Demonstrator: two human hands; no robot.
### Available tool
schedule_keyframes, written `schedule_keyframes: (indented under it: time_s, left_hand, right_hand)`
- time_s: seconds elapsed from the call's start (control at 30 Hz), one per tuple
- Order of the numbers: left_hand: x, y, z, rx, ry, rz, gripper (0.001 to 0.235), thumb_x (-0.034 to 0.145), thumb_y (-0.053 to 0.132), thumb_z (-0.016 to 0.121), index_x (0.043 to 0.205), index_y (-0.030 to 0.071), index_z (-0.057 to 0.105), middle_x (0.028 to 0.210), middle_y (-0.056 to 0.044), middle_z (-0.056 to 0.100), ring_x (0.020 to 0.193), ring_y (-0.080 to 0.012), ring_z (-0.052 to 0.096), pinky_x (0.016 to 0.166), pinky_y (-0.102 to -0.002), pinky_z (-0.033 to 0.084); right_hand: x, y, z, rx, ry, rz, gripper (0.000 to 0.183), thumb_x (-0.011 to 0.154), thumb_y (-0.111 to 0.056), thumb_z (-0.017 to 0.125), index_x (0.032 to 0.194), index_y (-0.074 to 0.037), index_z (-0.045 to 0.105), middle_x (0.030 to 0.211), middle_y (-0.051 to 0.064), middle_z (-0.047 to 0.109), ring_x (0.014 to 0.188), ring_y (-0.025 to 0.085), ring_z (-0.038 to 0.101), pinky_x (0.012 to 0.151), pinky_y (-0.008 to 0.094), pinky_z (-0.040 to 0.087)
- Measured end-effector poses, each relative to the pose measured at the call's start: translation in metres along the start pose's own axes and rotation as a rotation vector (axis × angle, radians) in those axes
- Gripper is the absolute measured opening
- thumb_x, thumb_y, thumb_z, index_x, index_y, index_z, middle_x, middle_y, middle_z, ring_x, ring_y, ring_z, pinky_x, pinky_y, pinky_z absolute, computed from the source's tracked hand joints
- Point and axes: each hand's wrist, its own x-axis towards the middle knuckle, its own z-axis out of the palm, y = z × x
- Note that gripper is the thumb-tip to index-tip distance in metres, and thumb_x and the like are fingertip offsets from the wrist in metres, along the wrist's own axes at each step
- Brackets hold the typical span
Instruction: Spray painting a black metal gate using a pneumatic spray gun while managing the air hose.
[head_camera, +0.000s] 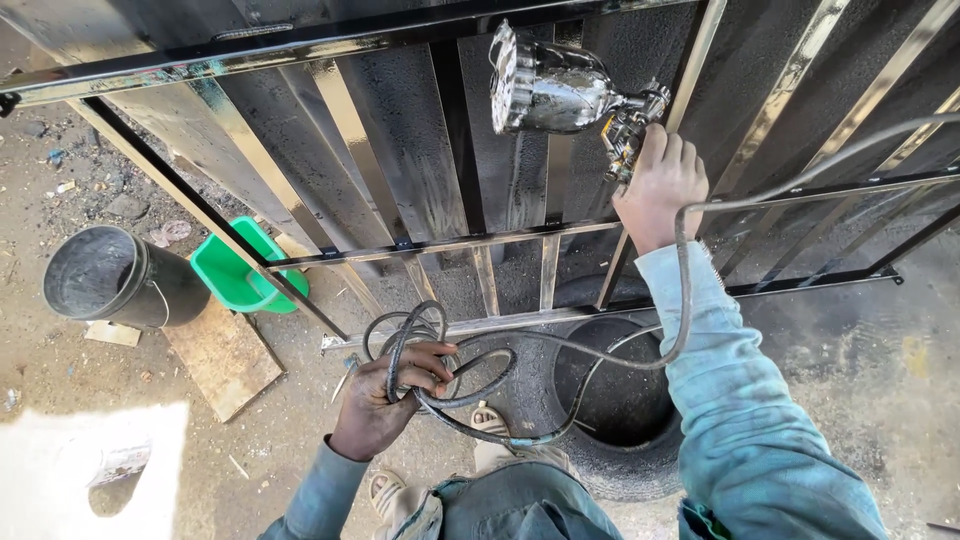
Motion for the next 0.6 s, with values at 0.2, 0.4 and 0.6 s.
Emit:
schedule_keyframes:
  time_s: [0.2, 0.4, 0.6]
  left_hand:
    - [-0.003, -0.006, -0.002, 0.009, -0.051, -0.004, 0.041, 0.082, -0.02, 0.046, 0.094, 0.014, 0.066, 0.104, -0.007, 0.069, 0.128, -0.0356, 0.063, 0.111, -0.053, 0.05]
    - [0.002, 0.002, 0.001, 0.063, -0.048, -0.024, 0.025, 0.106, 0.012, 0.047, 0.09, 0.015, 0.066, 0.101, -0.006, 0.071, 0.125, -0.0335, 0.066, 0.105, -0.047, 0.055]
    - [0.0, -0.001, 0.002, 0.046, -0.041, -0.026, 0.029, 0.108, 0.029, 0.048, 0.091, 0.016, 0.068, 0.101, -0.006, 0.072, 0.123, -0.0337, 0.067, 0.106, -0.049, 0.054]
  right_hand:
    - [-0.019, 0.002, 0.017, 0.179, -0.134, 0.052, 0.064, 0.068, -0.02, 0.084, 0.122, -0.003, 0.054, 0.099, 0.011, 0.064, 0.085, 0.029, 0.064, 0.073, 0.04, 0.058]
    - [-0.052, -0.008, 0.023, 0.12, -0.105, 0.006, 0.055, 0.063, -0.012, 0.079, 0.113, -0.005, 0.059, 0.088, 0.006, 0.062, 0.077, 0.024, 0.063, 0.067, 0.034, 0.058]
    - [-0.077, -0.017, 0.034, 0.075, -0.35, 0.046, 0.047, 0.067, -0.024, 0.079, 0.107, -0.013, 0.057, 0.094, 0.003, 0.067, 0.087, 0.022, 0.069, 0.069, 0.035, 0.058]
